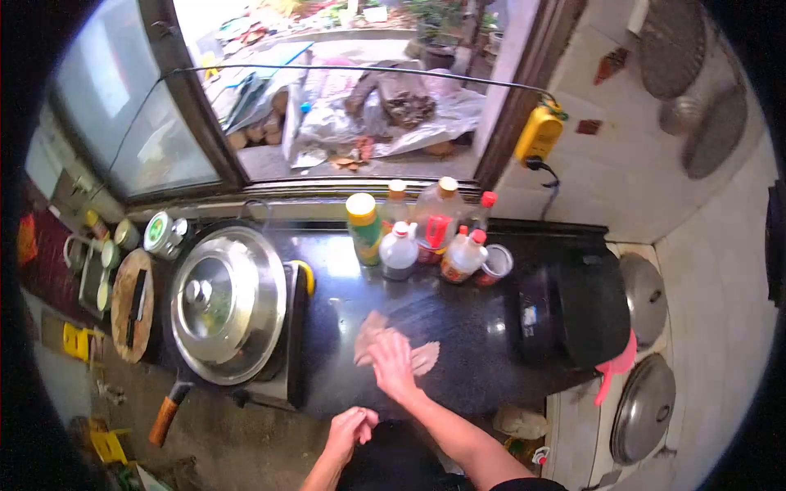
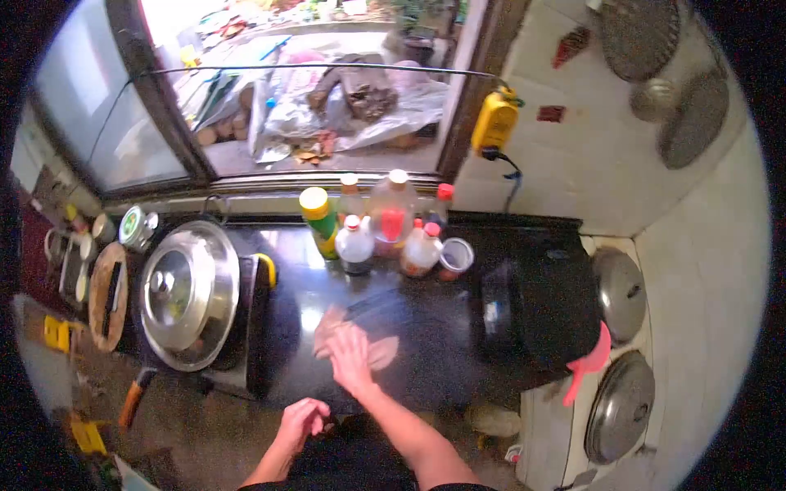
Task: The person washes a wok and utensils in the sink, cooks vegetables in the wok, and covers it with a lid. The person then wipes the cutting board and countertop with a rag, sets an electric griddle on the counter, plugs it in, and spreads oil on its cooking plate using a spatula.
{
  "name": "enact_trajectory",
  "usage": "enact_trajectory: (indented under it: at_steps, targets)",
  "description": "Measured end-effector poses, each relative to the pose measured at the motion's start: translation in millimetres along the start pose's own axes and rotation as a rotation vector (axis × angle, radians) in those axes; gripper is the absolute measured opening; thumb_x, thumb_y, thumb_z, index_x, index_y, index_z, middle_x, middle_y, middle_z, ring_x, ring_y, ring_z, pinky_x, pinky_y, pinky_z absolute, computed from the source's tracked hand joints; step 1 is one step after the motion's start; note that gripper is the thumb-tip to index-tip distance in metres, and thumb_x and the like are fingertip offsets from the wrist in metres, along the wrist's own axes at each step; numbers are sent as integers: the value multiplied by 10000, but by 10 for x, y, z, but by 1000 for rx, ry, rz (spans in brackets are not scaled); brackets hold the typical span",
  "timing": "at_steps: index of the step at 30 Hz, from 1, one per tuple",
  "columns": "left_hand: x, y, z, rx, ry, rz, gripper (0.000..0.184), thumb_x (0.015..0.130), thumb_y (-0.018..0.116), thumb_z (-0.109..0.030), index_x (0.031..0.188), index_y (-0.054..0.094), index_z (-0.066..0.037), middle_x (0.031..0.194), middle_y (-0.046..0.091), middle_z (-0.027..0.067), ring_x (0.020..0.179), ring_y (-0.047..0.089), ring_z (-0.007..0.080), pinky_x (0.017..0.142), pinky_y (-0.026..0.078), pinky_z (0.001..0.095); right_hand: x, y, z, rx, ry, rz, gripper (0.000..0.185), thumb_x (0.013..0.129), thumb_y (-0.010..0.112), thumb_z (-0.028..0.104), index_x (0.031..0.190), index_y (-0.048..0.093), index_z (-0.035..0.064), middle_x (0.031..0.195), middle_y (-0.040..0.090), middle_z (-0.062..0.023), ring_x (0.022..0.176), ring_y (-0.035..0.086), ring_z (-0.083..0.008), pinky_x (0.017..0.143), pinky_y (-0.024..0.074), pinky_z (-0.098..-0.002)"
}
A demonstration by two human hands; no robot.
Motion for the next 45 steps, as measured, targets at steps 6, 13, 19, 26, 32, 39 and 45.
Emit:
enact_trajectory:
  at_steps: [6,13,19,26,32,39,45]
  targets:
    - [140,-319,-238,25,170,-302,210,932,518,-146,1049,616,-2,925,667,112,602,586,91,521,450,193,894,552,-51,30,-223,149,375,777,550,62,1149,560,111,1357,428,-152,1312,326,-393,1056,278,-537]
    - [45,-350,93,-8,59,-403,199,938,506,-140,1024,628,-8,878,673,111,561,576,91,488,448,190,815,1026,615,27,-324,266,420,676,611,194,1080,572,86,1215,492,-138,1209,418,-385,987,366,-504]
    - [192,-233,73,74,76,-312,185,923,523,-145,1009,631,-21,863,671,95,563,571,94,494,444,198,-403,138,435,260,-675,332,353,666,596,191,1009,608,106,1112,549,-109,1203,459,-321,1022,352,-494]
    - [257,-86,303,134,3,-272,176,918,532,-135,992,629,-9,844,665,97,555,570,90,473,437,205,524,-892,-1354,-409,75,97,344,773,631,281,1102,571,203,1265,492,-54,1178,439,-286,1038,252,-582]
    - [243,190,460,162,-54,-151,171,916,540,-138,999,631,-19,839,657,85,561,575,94,479,444,206,-749,-1416,-2103,-534,720,-66,517,857,578,347,1341,449,224,1434,348,-107,1316,288,-390,1049,221,-600]
    - [10,-18,570,236,-26,-78,180,910,526,-127,1037,626,-50,853,644,42,595,570,84,513,454,223,-1294,-965,-1288,-539,825,-85,558,843,590,308,1362,419,197,1448,305,-149,1351,206,-401,1060,151,-631]
    - [-691,-896,737,228,16,-144,172,920,514,-110,1035,617,-36,860,646,47,583,575,82,501,468,222,-464,114,212,-395,267,-39,441,737,646,214,1165,550,172,1348,419,-115,1324,274,-342,1037,199,-586]
Point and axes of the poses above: each hand's wrist, its own x-axis towards the middle knuckle, its own y-axis out of the palm, z = x × y, the point moved 9 cm from there along x, towards the middle knuckle
